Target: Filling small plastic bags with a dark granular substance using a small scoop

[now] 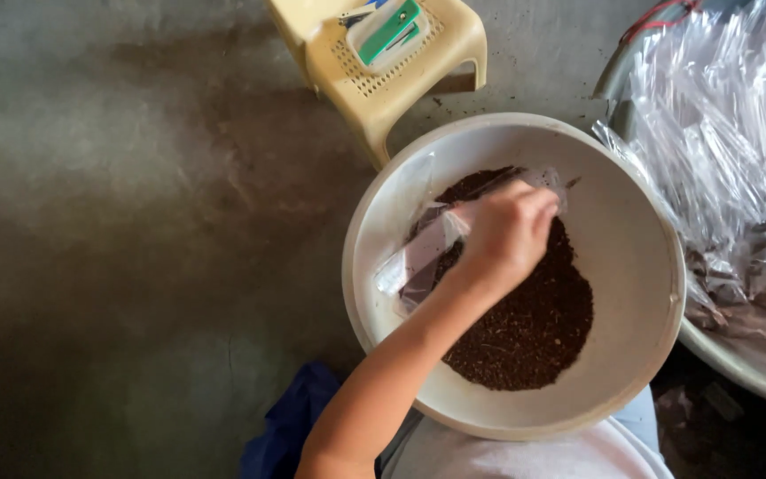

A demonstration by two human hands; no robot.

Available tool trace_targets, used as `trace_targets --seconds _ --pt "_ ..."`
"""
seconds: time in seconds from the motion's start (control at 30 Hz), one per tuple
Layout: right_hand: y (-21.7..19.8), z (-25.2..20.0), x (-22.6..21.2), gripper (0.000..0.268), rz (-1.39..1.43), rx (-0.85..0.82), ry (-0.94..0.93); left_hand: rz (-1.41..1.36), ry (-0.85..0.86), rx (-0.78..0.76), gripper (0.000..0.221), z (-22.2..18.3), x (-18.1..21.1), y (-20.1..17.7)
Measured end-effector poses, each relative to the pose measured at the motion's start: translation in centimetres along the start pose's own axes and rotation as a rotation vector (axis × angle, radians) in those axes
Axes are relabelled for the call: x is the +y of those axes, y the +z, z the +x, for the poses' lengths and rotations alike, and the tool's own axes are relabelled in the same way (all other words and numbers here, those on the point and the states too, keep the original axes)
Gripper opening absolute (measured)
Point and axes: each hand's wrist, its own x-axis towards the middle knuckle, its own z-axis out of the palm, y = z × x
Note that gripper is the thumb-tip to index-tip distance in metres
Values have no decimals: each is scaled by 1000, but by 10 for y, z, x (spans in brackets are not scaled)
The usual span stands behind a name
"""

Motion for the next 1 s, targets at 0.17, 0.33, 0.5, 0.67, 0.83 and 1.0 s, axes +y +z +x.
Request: trace_targets --seconds 0.17,0.33,0.5,0.67,0.83,1.0 --pt "137 -36 -419 29 57 16 94 -295 -46 148 7 9 33 -90" --pt "195 -8 -502 58 660 -689 -119 -560 45 95 10 -7 88 -182" --pt "218 9 -413 22 -103 -620 -22 -965 27 208 16 -21 108 -244" --pt "213 0 -412 22 153 -581 242 -1013 -198 189 28 -34 83 -193" --pt "177 -15 -461 34 714 -325 465 -983 -416 166 19 -63 68 -127" --pt "136 -19 -517 25 162 -343 -202 -951 -482 176 21 -46 93 -116"
